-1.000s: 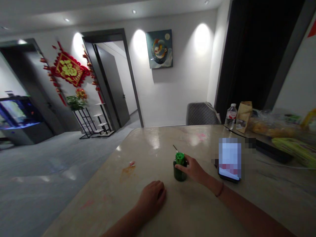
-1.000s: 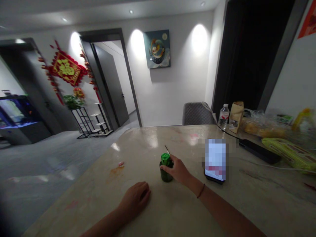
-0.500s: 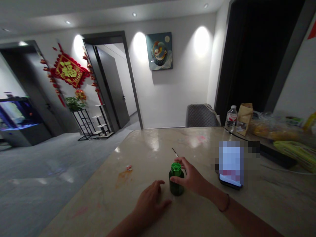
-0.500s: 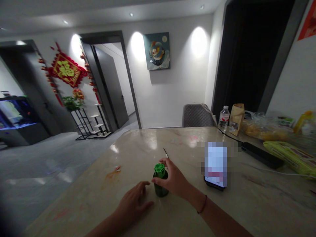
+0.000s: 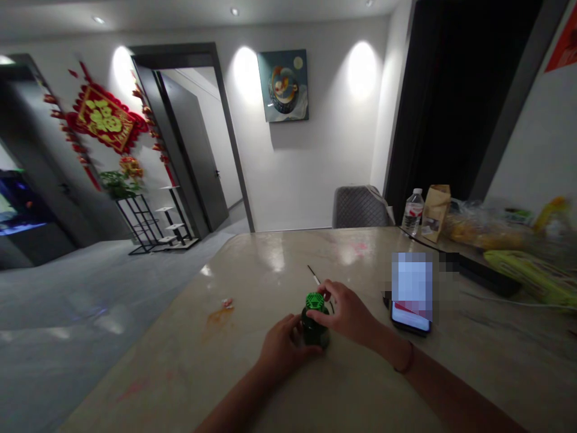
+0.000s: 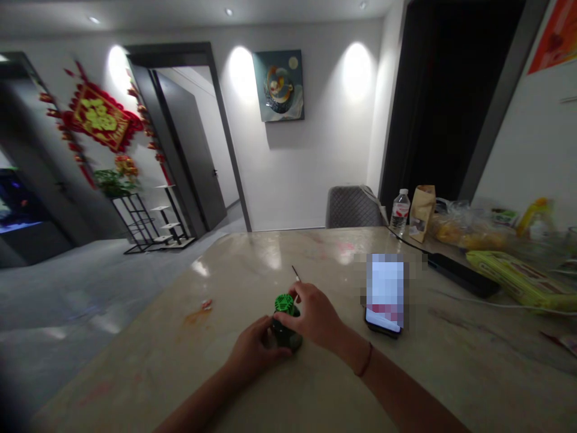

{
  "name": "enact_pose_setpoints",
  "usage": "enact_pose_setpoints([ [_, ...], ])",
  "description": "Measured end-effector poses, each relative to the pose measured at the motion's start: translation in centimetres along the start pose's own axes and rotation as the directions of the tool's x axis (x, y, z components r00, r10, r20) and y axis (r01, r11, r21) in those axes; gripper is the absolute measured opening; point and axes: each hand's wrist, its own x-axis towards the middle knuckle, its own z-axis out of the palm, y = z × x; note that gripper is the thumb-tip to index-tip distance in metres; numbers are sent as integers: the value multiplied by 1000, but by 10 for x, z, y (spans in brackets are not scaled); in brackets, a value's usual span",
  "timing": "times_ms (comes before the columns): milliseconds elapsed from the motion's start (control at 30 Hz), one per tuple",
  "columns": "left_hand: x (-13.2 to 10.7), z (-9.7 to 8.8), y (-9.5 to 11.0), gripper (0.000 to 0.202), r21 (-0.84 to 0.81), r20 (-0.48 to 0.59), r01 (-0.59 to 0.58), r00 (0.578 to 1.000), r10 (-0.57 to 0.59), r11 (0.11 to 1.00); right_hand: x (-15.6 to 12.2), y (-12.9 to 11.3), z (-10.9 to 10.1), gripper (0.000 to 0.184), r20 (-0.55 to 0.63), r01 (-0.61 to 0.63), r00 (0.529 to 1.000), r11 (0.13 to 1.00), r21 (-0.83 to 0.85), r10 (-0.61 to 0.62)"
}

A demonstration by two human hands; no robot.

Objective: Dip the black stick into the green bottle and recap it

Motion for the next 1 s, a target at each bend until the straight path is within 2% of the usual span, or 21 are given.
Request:
enact_pose_setpoints([
  [267,-2,0,0,50,30,1,-5,1000,5,1000,-1,5,-7,31,88,48,995,998,50,-52],
  [400,-3,-1,2,51,32,14,-3,1000,2,999,-2,4,-11,40,127,135,981,985,107,-148],
  [500,-4,-2,4,50,42,20,-12,1000,11,999,-2,1,-9,56,70,141,986,985,96,-148],
  [600,-4,-3,5,51,53,15,-16,1000,15,998,-2,2,-3,61,16,105,994,993,49,-106],
  [700,-4,-3,6,51,53,22,-13,1000,12,999,-2,7,-4,56,66,72,995,995,67,-76],
  [833,-5,-4,7,51,50,27,-5,1000,4,999,-1,14,-18,45,164,57,984,994,94,-72],
  [933,-5,-5,8,50,39,31,4,999,-5,999,-1,12,-25,35,184,54,980,993,105,-73],
  [1000,-5,-5,8,51,37,27,0,1000,-1,999,-2,9,-24,34,186,69,978,989,133,-93],
])
